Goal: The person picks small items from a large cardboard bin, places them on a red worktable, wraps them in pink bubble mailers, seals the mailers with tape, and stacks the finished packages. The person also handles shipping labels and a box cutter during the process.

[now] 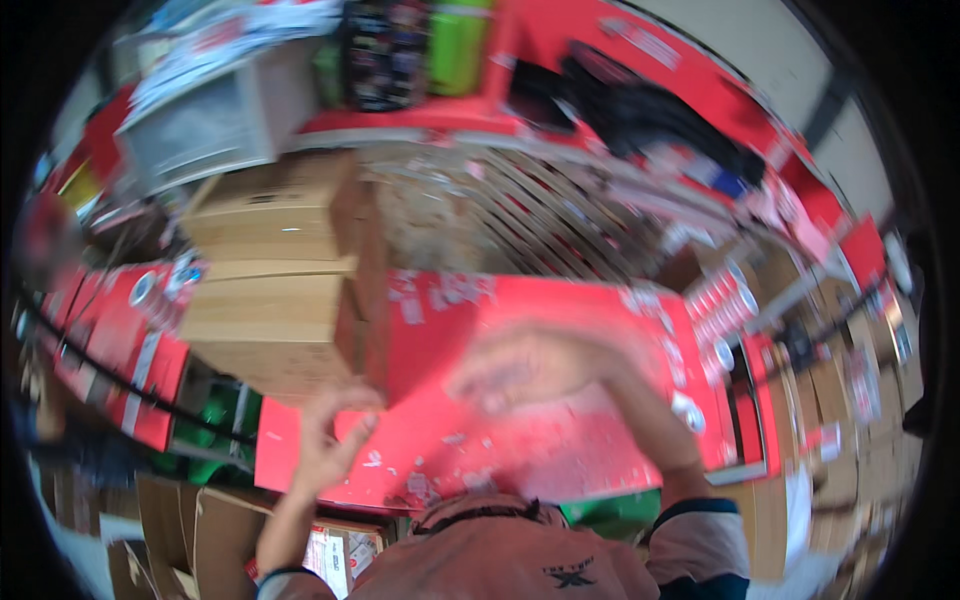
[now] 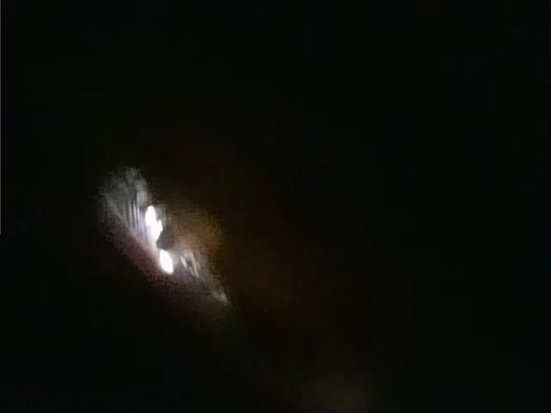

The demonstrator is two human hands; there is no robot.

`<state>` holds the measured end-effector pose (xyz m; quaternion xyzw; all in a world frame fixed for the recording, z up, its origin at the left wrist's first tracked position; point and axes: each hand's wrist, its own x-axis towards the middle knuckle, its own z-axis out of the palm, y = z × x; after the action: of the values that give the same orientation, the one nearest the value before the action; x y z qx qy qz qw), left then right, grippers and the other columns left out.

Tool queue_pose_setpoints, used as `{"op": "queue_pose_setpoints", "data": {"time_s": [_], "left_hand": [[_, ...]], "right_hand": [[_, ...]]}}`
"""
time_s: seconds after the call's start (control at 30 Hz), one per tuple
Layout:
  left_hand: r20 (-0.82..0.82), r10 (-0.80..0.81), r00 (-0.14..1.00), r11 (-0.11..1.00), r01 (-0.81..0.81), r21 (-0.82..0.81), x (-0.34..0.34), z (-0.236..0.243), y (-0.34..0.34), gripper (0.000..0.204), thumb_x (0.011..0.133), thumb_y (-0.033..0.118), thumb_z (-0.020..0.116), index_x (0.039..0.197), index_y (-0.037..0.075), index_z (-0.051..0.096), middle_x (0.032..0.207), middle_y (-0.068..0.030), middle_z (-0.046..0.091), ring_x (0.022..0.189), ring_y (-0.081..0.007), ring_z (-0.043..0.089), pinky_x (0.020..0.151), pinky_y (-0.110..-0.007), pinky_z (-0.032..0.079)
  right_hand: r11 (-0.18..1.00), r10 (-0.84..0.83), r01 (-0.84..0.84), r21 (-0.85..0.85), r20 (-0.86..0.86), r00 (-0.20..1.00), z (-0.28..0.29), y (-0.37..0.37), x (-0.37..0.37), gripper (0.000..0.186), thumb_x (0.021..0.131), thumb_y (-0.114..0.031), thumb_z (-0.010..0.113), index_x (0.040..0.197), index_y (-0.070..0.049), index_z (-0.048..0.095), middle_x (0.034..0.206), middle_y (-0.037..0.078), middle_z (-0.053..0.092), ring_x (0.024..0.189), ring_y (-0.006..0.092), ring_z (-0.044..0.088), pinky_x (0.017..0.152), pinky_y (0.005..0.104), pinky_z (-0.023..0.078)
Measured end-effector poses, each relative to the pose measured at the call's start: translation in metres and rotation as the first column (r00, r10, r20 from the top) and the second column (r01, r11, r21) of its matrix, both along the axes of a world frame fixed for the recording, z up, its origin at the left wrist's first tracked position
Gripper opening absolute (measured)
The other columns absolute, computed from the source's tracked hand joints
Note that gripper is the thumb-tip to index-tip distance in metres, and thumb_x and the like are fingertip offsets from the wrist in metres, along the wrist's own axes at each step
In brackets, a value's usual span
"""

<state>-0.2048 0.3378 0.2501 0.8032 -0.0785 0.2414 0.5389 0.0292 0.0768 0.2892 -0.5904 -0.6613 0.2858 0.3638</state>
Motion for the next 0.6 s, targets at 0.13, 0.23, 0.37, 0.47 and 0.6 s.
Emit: {"op": "queue_pose_setpoints", "data": {"time_s": [0.13,0.23,0.37,0.47,0.6], "left_hand": [[-0.457,-0.394,0.797,0.898,0.227,-0.377,-0.009,-0.132,-0.069,0.018,0.098,0.011,0.063,0.112,0.001,0.065,0.107,-0.0087,0.069,0.102,-0.0185,0.065,0.091,-0.033,0.05],[-0.597,-0.457,0.659,0.887,0.293,-0.356,0.001,-0.196,-0.107,0.021,0.099,0.013,0.061,0.116,0.0,0.064,0.106,-0.0074,0.07,0.099,-0.0172,0.066,0.089,-0.032,0.051],[-0.68,-0.564,0.468,0.77,0.596,-0.227,0.037,-0.234,-0.167,0.032,0.096,0.022,0.066,0.12,0.001,0.063,0.11,-0.0124,0.069,0.101,-0.0226,0.067,0.089,-0.036,0.052],[-0.691,-0.594,0.413,0.582,0.813,-0.015,0.068,-0.232,-0.214,0.039,0.094,0.03,0.066,0.122,0.003,0.063,0.117,-0.0175,0.067,0.107,-0.0311,0.065,0.093,-0.04,0.051],[-0.616,-0.628,0.476,0.5,0.853,0.149,0.093,-0.222,-0.27,0.04,0.095,0.03,0.063,0.124,0.003,0.062,0.121,-0.0196,0.064,0.115,-0.0369,0.06,0.098,-0.044,0.048]], "right_hand": [[-0.142,-0.706,0.916,-0.376,0.687,0.172,-0.228,-0.192,-0.133,0.032,0.089,-0.029,0.061,0.109,-0.004,0.067,0.099,0.02,0.071,0.091,0.0365,0.07,0.078,0.0457,0.056],[-0.008,-0.842,0.496,-0.868,0.274,0.466,-0.296,-0.302,-0.284,0.027,0.082,-0.02,0.068,0.105,-0.008,0.072,0.101,0.019,0.071,0.09,0.0393,0.069,0.076,0.0456,0.056],[0.009,-0.995,0.91,-0.416,0.087,0.049,-0.341,-0.323,-0.382,0.029,0.081,-0.012,0.07,0.108,-0.003,0.068,0.107,0.024,0.068,0.098,0.0377,0.067,0.082,0.0422,0.052],[-0.112,-0.99,0.813,-0.571,-0.005,-0.141,-0.374,-0.311,-0.369,0.028,0.087,-0.012,0.064,0.113,-0.002,0.065,0.112,0.024,0.067,0.102,0.0362,0.064,0.088,0.0393,0.05],[0.017,-0.78,0.74,-0.672,-0.472,-0.41,-0.422,-0.328,-0.338,0.035,0.09,-0.014,0.061,0.119,0.003,0.058,0.119,0.024,0.063,0.111,0.0333,0.06,0.096,0.037,0.047]]}}
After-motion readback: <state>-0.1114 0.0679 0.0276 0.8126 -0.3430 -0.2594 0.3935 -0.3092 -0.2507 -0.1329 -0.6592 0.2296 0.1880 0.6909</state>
